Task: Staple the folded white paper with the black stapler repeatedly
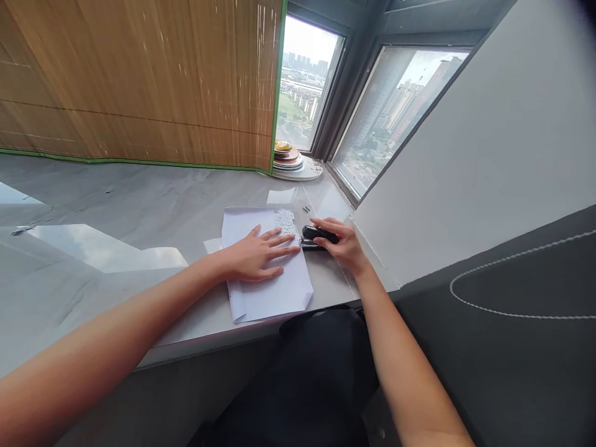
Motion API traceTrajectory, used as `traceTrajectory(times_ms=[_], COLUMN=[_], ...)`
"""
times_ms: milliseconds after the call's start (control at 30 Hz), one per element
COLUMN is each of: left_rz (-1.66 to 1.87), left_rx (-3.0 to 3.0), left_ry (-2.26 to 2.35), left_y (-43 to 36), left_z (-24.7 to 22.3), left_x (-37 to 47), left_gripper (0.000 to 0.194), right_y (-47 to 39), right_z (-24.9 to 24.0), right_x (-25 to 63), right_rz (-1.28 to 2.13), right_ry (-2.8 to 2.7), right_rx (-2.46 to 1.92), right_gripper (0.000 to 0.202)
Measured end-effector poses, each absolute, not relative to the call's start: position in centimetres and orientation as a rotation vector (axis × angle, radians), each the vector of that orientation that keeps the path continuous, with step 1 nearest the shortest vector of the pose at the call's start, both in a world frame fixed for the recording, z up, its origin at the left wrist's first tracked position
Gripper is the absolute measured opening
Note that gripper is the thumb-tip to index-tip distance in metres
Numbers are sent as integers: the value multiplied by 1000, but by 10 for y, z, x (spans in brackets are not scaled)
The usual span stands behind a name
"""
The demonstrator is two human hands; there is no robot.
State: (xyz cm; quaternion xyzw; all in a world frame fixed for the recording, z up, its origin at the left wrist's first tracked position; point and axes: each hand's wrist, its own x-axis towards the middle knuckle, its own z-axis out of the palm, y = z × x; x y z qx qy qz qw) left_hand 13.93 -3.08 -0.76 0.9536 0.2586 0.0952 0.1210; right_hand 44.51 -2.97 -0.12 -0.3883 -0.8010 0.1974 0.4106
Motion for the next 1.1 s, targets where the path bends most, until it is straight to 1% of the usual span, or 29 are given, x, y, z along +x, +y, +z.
traceTrajectory(times_ms=[67, 133, 367, 533, 667, 900, 1000, 1100], left_rz=[269, 278, 316, 268, 294, 263, 266, 218], left_rx=[2779, 2767, 2769, 2802, 2792, 2814, 2819, 2837], left_ry=[757, 759, 775, 787, 783, 777, 772, 776], left_y=[-32, -32, -32, -32, -32, -31, -29, -27], left_z=[-6, -5, -6, -6, -7, -4, -3, -2], left_x=[140, 140, 141, 141, 142, 140, 138, 136], left_gripper=[68, 67, 67, 67, 67, 65, 65, 67], right_y=[-30, -30, -28, -29, -31, -41, -41, -37], right_z=[-2, -4, -8, -6, -6, 6, 7, 2], right_x=[442, 439, 439, 437, 433, 416, 415, 424], right_rz=[428, 376, 175, 116, 60, -177, -191, -112], right_ry=[-2037, -2067, -2191, -2231, -2269, -2492, -2539, -2450], right_rx=[-931, -924, -988, -998, -1041, -1131, -1138, -1074], right_gripper=[35, 33, 35, 39, 42, 49, 52, 46])
